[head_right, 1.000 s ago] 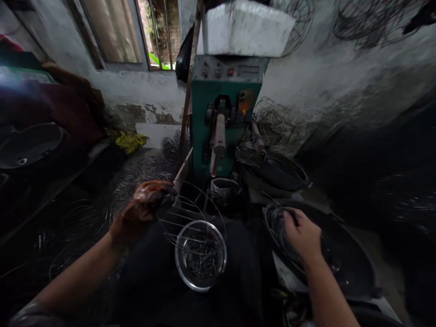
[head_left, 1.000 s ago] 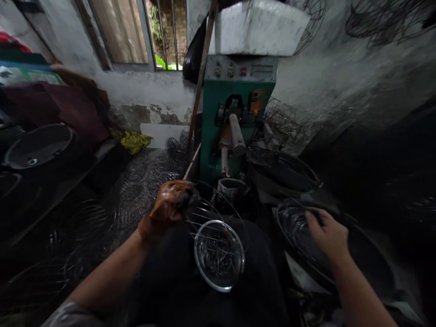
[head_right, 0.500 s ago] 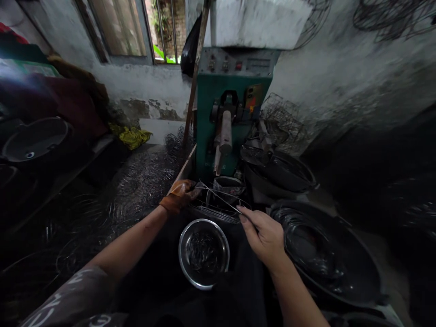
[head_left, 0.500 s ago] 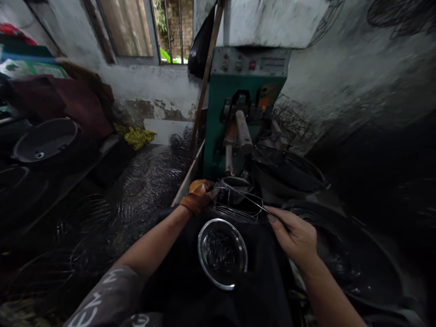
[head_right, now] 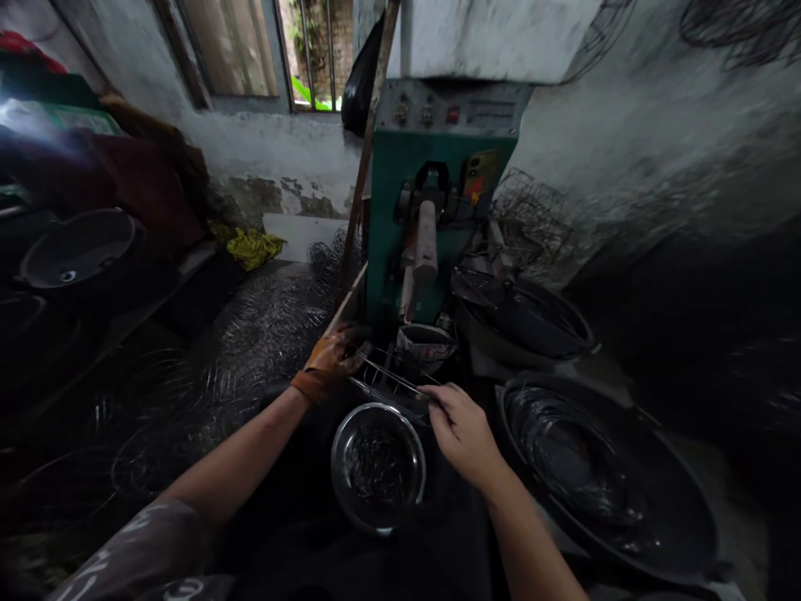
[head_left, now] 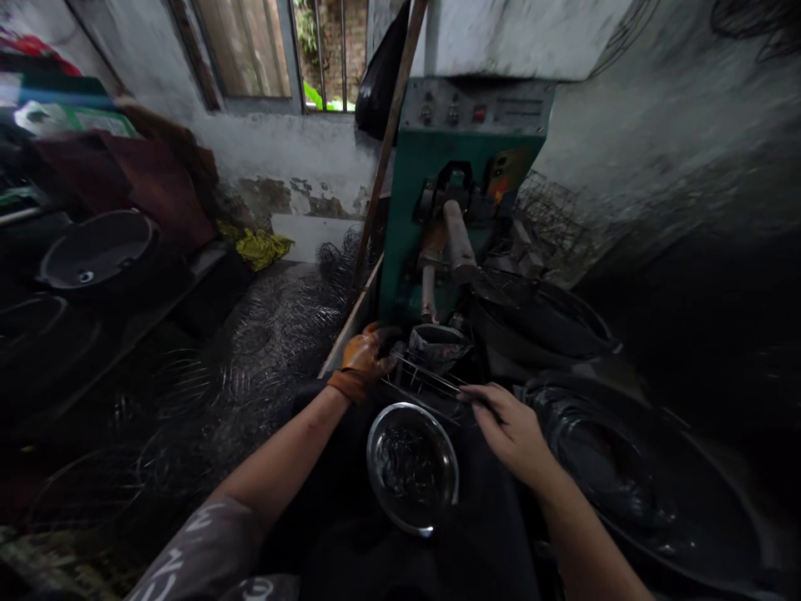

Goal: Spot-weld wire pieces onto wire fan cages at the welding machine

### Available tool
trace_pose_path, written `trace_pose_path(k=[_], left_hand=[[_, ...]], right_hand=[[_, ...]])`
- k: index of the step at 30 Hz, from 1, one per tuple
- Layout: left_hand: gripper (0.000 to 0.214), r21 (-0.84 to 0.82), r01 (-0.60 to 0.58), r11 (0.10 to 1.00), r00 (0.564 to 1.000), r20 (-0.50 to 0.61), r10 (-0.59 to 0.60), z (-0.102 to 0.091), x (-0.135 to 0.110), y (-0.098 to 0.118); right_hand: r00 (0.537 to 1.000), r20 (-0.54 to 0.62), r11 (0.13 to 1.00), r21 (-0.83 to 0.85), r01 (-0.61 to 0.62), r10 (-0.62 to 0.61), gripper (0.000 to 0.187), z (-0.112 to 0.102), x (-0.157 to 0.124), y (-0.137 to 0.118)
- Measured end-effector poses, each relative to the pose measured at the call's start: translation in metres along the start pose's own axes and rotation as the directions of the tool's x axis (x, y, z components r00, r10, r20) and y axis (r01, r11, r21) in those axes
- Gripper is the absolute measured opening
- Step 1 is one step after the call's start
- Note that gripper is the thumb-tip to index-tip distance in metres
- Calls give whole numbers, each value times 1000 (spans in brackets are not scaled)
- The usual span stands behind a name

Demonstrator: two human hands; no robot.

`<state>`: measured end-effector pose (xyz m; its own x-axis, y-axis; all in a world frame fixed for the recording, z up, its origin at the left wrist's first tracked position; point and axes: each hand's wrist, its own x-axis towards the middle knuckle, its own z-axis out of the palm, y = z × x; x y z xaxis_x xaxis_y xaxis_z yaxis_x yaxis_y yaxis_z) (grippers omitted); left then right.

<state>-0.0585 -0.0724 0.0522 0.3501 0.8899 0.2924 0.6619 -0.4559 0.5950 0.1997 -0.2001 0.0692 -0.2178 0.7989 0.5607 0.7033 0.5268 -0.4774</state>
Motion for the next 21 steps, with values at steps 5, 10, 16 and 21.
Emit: trace_pose_path(k=[5, 10, 16, 21], left_hand=[[26, 196, -35, 980, 977, 211, -8, 5, 7, 13], [30, 223, -36, 974, 971, 238, -19, 5, 9, 19], [27, 81, 34, 996, 986, 162, -47, 10, 3, 0], [23, -42, 43, 998, 984, 173, -35, 29, 2, -15]], right_hand=[[999, 51, 945, -327, 10, 7, 27, 27, 12, -16], [997, 72, 894, -447, 22, 11, 29, 42, 24, -21], [999, 10, 929, -368, 48, -48, 25, 25, 17, -11], [998, 50, 943, -332, -17, 36, 22, 29, 13, -1]])
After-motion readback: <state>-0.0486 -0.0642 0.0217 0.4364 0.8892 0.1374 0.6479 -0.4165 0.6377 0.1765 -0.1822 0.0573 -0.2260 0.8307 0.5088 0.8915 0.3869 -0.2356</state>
